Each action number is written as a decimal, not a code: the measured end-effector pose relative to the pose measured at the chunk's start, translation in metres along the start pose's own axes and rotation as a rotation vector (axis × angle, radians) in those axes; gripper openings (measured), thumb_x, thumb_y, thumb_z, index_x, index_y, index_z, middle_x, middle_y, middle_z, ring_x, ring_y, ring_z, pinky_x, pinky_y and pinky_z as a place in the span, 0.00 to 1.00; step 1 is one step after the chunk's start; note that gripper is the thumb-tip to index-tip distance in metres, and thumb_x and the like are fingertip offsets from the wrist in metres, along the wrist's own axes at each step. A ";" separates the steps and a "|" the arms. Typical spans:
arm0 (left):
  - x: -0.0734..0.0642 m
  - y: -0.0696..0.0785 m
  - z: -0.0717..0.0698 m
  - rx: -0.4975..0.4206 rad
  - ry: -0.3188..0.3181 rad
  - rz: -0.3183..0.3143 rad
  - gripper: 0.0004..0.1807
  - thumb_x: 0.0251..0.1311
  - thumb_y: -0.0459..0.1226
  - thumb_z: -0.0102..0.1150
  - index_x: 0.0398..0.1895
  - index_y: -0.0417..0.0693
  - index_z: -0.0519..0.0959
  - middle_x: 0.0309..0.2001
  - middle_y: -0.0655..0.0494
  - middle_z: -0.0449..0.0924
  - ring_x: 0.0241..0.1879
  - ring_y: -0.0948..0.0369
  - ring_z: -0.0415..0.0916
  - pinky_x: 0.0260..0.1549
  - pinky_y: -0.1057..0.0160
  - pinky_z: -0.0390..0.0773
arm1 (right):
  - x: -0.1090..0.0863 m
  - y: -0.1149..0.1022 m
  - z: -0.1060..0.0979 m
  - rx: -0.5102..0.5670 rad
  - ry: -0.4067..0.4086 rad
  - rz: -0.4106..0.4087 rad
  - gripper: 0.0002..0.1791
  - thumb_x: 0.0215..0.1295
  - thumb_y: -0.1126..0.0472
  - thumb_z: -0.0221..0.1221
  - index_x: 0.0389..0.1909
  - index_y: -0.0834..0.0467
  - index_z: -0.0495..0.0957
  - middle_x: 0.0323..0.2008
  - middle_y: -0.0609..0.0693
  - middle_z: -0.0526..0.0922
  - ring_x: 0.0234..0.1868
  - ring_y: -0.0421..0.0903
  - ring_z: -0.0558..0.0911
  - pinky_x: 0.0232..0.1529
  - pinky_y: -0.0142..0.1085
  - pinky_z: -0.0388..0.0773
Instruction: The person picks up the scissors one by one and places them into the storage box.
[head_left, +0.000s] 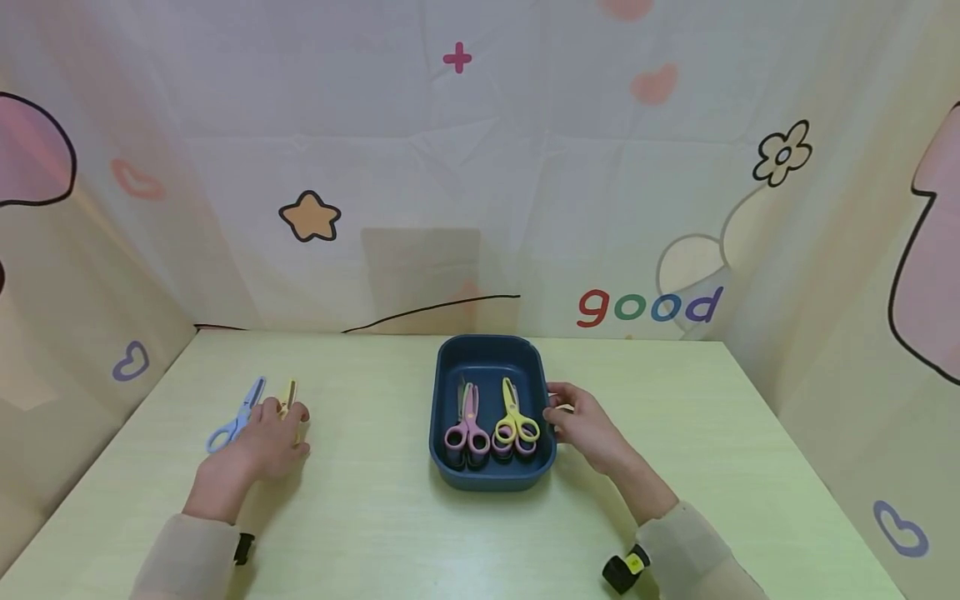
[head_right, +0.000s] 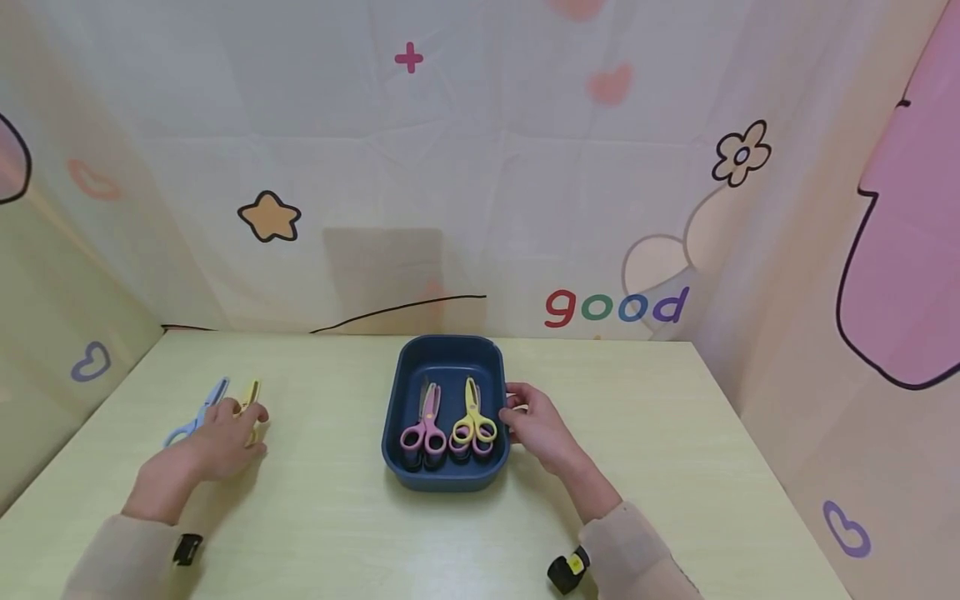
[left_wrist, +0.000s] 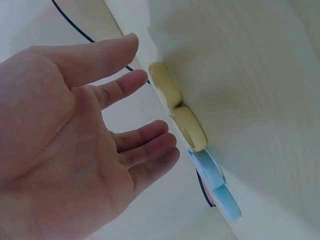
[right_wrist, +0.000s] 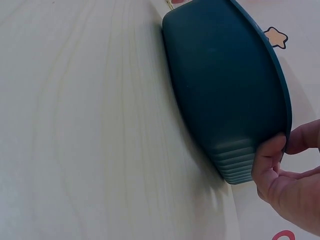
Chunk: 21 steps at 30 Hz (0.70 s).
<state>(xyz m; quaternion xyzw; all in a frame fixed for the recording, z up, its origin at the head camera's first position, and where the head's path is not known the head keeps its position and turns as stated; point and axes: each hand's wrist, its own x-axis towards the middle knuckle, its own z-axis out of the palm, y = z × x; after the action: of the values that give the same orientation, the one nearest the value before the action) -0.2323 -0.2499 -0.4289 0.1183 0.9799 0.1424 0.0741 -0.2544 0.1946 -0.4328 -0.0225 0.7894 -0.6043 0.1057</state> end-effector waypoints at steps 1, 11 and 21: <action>0.000 -0.001 -0.001 -0.005 -0.010 -0.010 0.19 0.69 0.34 0.60 0.58 0.36 0.68 0.52 0.24 0.59 0.52 0.34 0.60 0.45 0.39 0.74 | 0.000 0.000 0.000 0.000 0.002 0.002 0.27 0.75 0.69 0.50 0.73 0.70 0.61 0.52 0.62 0.69 0.50 0.55 0.73 0.44 0.38 0.82; 0.002 -0.006 -0.003 -0.010 -0.072 -0.074 0.18 0.70 0.35 0.61 0.55 0.37 0.67 0.43 0.35 0.60 0.46 0.39 0.60 0.42 0.44 0.71 | 0.002 0.002 0.000 -0.009 0.003 0.006 0.27 0.76 0.69 0.50 0.73 0.70 0.61 0.53 0.62 0.69 0.50 0.56 0.73 0.45 0.38 0.82; 0.005 -0.007 -0.005 0.011 -0.075 -0.042 0.14 0.67 0.31 0.62 0.49 0.37 0.68 0.41 0.34 0.63 0.44 0.38 0.63 0.44 0.41 0.70 | 0.002 0.001 0.000 -0.005 0.000 0.000 0.27 0.76 0.69 0.50 0.72 0.70 0.61 0.52 0.61 0.69 0.49 0.55 0.73 0.44 0.38 0.82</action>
<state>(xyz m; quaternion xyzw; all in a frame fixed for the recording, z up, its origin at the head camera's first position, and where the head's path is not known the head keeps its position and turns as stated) -0.2392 -0.2566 -0.4269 0.1035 0.9795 0.1306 0.1132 -0.2558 0.1946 -0.4340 -0.0230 0.7908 -0.6025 0.1056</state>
